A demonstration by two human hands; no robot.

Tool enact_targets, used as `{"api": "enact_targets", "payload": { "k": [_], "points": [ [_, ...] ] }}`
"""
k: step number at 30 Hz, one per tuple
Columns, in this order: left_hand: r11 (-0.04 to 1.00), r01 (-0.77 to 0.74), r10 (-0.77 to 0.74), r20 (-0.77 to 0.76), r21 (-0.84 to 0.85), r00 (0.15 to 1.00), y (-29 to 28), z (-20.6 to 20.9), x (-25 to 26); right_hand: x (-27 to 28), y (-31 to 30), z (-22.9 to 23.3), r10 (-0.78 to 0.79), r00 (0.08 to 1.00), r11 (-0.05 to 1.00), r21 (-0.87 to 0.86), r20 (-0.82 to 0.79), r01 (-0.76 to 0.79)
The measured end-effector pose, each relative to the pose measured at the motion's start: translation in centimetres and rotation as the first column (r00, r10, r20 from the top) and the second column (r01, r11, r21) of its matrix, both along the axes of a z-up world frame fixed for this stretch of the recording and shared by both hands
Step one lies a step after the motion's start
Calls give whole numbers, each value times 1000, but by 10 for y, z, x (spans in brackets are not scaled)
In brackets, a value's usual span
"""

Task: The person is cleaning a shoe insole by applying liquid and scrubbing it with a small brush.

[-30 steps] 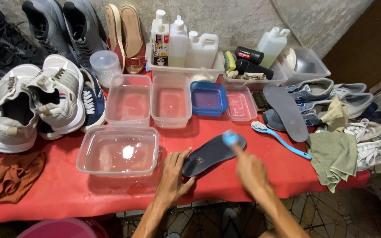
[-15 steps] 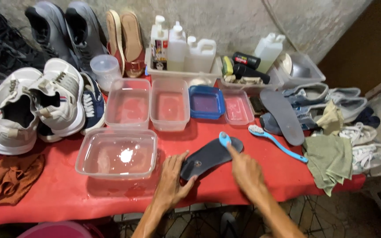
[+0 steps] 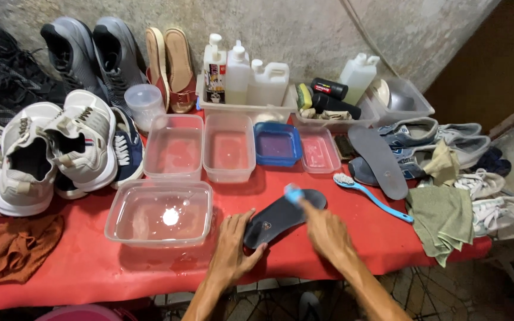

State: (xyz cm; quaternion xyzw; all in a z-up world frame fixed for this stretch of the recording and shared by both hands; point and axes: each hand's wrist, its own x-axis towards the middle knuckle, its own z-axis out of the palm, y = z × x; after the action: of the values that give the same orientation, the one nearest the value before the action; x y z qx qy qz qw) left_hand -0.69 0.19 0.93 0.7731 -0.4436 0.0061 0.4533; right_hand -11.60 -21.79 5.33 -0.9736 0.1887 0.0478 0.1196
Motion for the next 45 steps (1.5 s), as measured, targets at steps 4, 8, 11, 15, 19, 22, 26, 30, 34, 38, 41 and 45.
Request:
{"api": "enact_targets", "payload": {
  "k": [4, 8, 11, 15, 19, 22, 26, 30, 34, 38, 41, 45],
  "points": [
    [998, -6, 8, 37, -55, 999, -1, 4, 4, 1, 13, 5, -56, 998, 992, -111, 39, 60],
    [999, -7, 8, 22, -46, 1000, -3, -1, 7, -5, -23, 4, -86, 994, 995, -47, 70, 89],
    [1000, -10, 10, 10, -26, 1000, -1, -2, 3, -17, -44, -60, -157, 987, 904, -396, 46, 162],
    [999, -5, 5, 4, -46, 1000, -3, 0, 6, -37, -1, 5, -108, 979, 985, 116, -173, 129],
    [999, -23, 24, 23, -43, 999, -4, -3, 2, -59, -52, -46, -169, 984, 955, -236, 62, 179],
    [999, -17, 19, 29, -44, 999, -3, 0, 5, -59, -22, -10, -200, 974, 978, -83, -104, 192],
    [999, -14, 14, 21, -31, 1000, -3, -2, 3, -69, -67, -22, -291, 957, 944, -161, 11, 289],
    [999, -14, 14, 8, -30, 1000, -4, -5, 6, -67, -10, 32, -118, 978, 992, 12, -174, 122],
    [999, -13, 14, 35, -35, 999, -2, -7, 4, -73, -52, -9, -164, 986, 984, -71, -12, 163],
    [1000, -7, 8, 2, -28, 1000, -1, -3, 3, -65, -3, 30, -51, 985, 997, 49, -164, 60],
    [998, -15, 19, 54, -57, 998, -5, -8, 6, -55, -33, 29, -106, 994, 993, -58, -40, 103],
    [999, 2, -1, 31, -37, 1000, -5, -8, 5, -43, -23, 14, -157, 988, 976, -158, -15, 152]
  ]
}}
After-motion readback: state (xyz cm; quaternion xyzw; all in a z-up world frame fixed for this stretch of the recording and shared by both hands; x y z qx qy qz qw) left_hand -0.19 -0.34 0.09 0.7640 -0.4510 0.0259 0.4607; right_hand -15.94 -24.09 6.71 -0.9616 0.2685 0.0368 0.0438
